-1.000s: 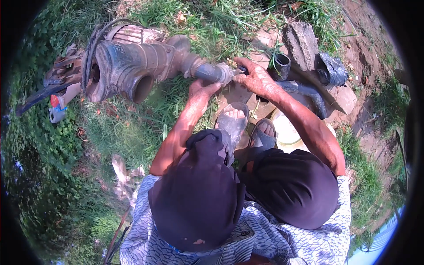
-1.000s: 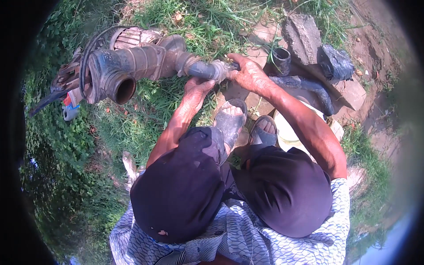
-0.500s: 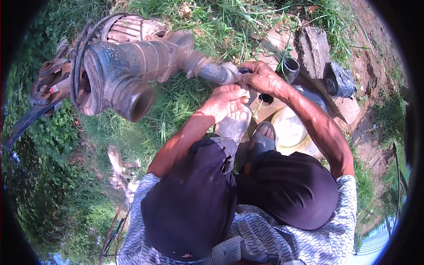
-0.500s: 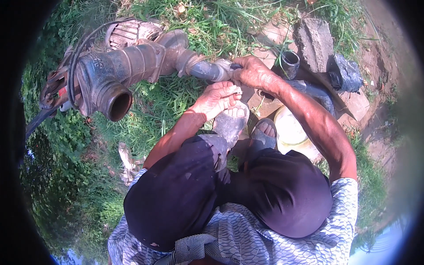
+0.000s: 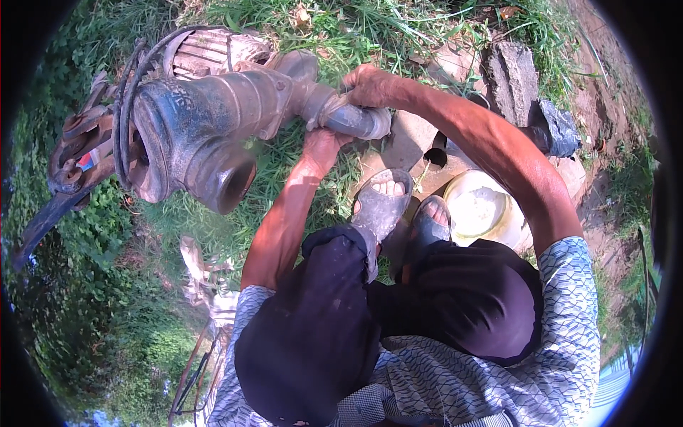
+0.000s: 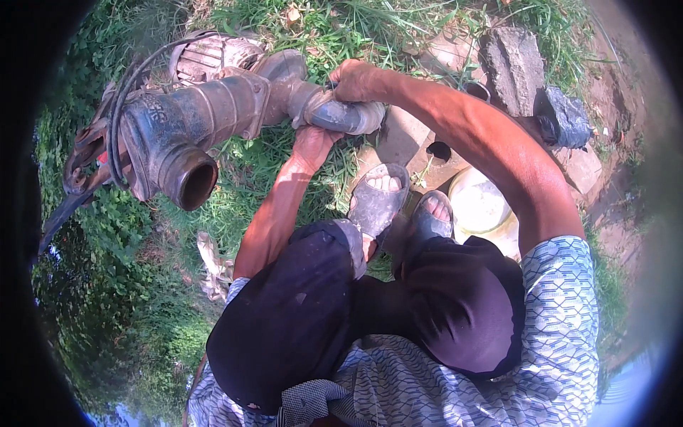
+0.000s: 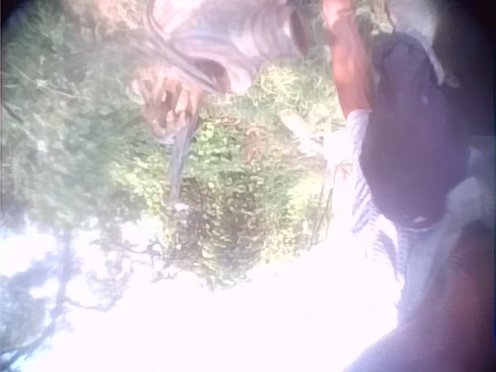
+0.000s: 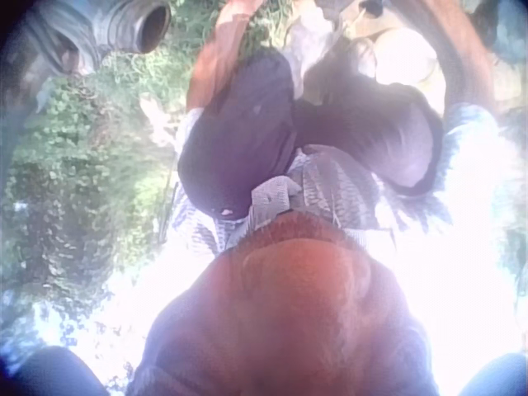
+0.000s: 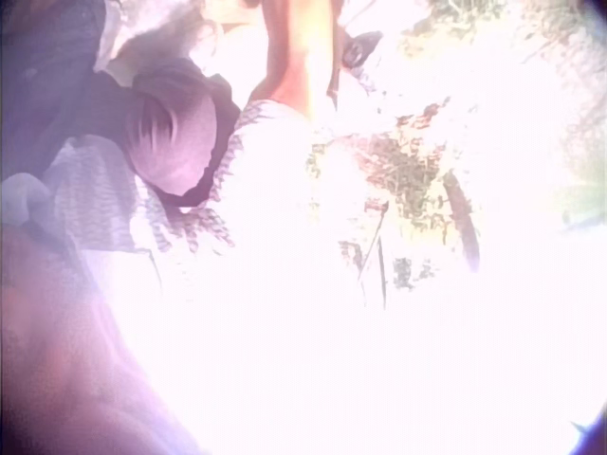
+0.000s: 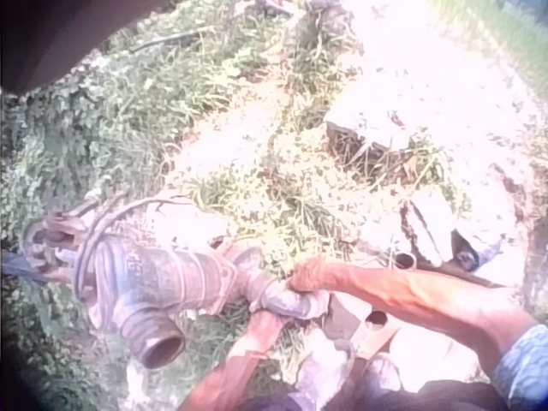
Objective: The person manipulates wire and parts of a water pump by hand while kneeling in an outdoor field, then cleans their hands with water from a container.
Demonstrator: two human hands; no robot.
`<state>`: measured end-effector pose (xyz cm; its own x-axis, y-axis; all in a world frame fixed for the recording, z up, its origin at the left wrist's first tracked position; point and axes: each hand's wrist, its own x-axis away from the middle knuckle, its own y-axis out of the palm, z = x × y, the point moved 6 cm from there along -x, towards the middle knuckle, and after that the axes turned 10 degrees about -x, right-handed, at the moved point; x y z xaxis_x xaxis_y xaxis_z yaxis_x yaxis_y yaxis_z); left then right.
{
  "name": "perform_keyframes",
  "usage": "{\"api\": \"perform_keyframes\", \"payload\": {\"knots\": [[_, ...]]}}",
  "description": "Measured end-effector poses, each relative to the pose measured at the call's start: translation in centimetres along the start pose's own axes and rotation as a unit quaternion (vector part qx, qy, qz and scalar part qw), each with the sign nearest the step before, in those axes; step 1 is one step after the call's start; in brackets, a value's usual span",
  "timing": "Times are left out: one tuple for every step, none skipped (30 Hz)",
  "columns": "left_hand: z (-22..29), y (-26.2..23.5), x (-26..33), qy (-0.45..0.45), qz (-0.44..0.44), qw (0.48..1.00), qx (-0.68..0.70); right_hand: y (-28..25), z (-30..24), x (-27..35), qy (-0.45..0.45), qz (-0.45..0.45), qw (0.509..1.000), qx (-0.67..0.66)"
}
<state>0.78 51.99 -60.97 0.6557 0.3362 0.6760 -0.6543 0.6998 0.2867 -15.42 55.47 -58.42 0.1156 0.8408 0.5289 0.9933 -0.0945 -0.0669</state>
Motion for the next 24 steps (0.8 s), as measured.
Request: {"api": "perform_keyframes", "payload": {"knots": [[-0.1,-0.4,0.4,-0.002,0.003,1.0,0.001,0.3,-0.3,-0.1,-0.02,-0.007,0.999,0.035],[-0.3,-1.1,0.9,-0.016,0.02,0.999,-0.041,0.2,-0.1,0.3,-0.028,-0.041,0.998,-0.026],[-0.3,-1.9,1.5,-0.028,0.039,0.995,-0.084,-0.1,-0.1,0.8,-0.03,-0.044,0.998,-0.027],[-0.8,-1.7,2.2,-0.03,0.037,0.995,-0.083,-1.3,0.7,1.8,-0.005,0.011,0.998,-0.069],[-1.6,-1.2,3.3,-0.043,0.017,0.988,-0.149,-2.7,1.6,3.0,0.02,0.067,0.991,-0.111],[-2.6,-0.4,4.8,-0.057,-0.004,0.975,-0.214,-3.7,2.4,4.4,0.031,0.062,0.994,-0.08],[-3.2,0.1,6.1,-0.069,-0.023,0.958,-0.278,-4.1,3.2,5.5,0.038,0.053,0.997,-0.049],[-3.8,1.0,7.2,-0.071,-0.044,0.954,-0.287,-3.3,4.7,7.1,0.086,0.019,0.99,-0.111],[-3.5,1.6,8.3,-0.071,-0.055,0.95,-0.299,-1.9,3.7,8.7,0.095,-0.046,0.99,-0.097],[-2.7,3.1,8.6,-0.044,-0.095,0.954,-0.282,-0.5,2.1,10.7,0.093,-0.075,0.986,-0.113],[-2.7,4.8,7.9,-0.041,-0.104,0.954,-0.28,0.1,2.9,12.1,0.028,-0.08,0.992,-0.097],[-2.5,6.7,7.0,-0.025,-0.155,0.942,-0.295,0.8,4.1,13.0,-0.052,-0.03,0.989,-0.136],[-1.4,8.4,6.7,-0.01,-0.201,0.929,-0.311,1.2,3.6,13.6,-0.134,0.016,0.975,-0.176],[-0.8,9.2,6.6,-0.084,-0.227,0.913,-0.329,0.9,4.0,13.9,-0.134,0.016,0.975,-0.177],[-0.6,9.2,6.6,-0.083,-0.225,0.913,-0.33,0.4,3.0,14.2,-0.088,0.001,0.988,-0.13],[-0.4,9.5,6.3,-0.089,-0.215,0.942,-0.241,0.1,2.6,14.4,-0.043,-0.013,0.995,-0.084],[-0.1,9.6,6.2,-0.095,-0.203,0.963,-0.15,-0.6,2.6,13.9,-0.064,-0.019,0.996,-0.065],[0.0,8.8,6.5,-0.097,-0.198,0.963,-0.156,-1.5,2.2,12.9,-0.042,0.006,0.998,-0.056],[0.0,8.1,6.5,-0.098,-0.185,0.964,-0.163,-2.9,1.7,12.3,-0.014,0.036,0.998,-0.043],[0.0,7.3,6.5,-0.098,-0.172,0.965,-0.17,-4.4,1.6,11.5,0.013,0.072,0.996,-0.045],[-0.1,6.2,6.4,-0.098,-0.157,0.967,-0.177,-5.6,1.6,10.4,0.037,0.106,0.993,-0.046],[-0.7,4.5,5.9,-0.08,-0.1,0.968,-0.217,-6.3,1.5,9.4,0.029,0.13,0.99,-0.055],[-1.5,2.3,5.6,-0.094,-0.019,0.97,-0.222,-6.5,1.6,7.9,0.03,0.15,0.985,-0.079],[-1.6,1.0,5.2,-0.098,0.015,0.981,-0.169,-6.0,2.6,6.3,0.054,0.149,0.978,-0.132]]}}
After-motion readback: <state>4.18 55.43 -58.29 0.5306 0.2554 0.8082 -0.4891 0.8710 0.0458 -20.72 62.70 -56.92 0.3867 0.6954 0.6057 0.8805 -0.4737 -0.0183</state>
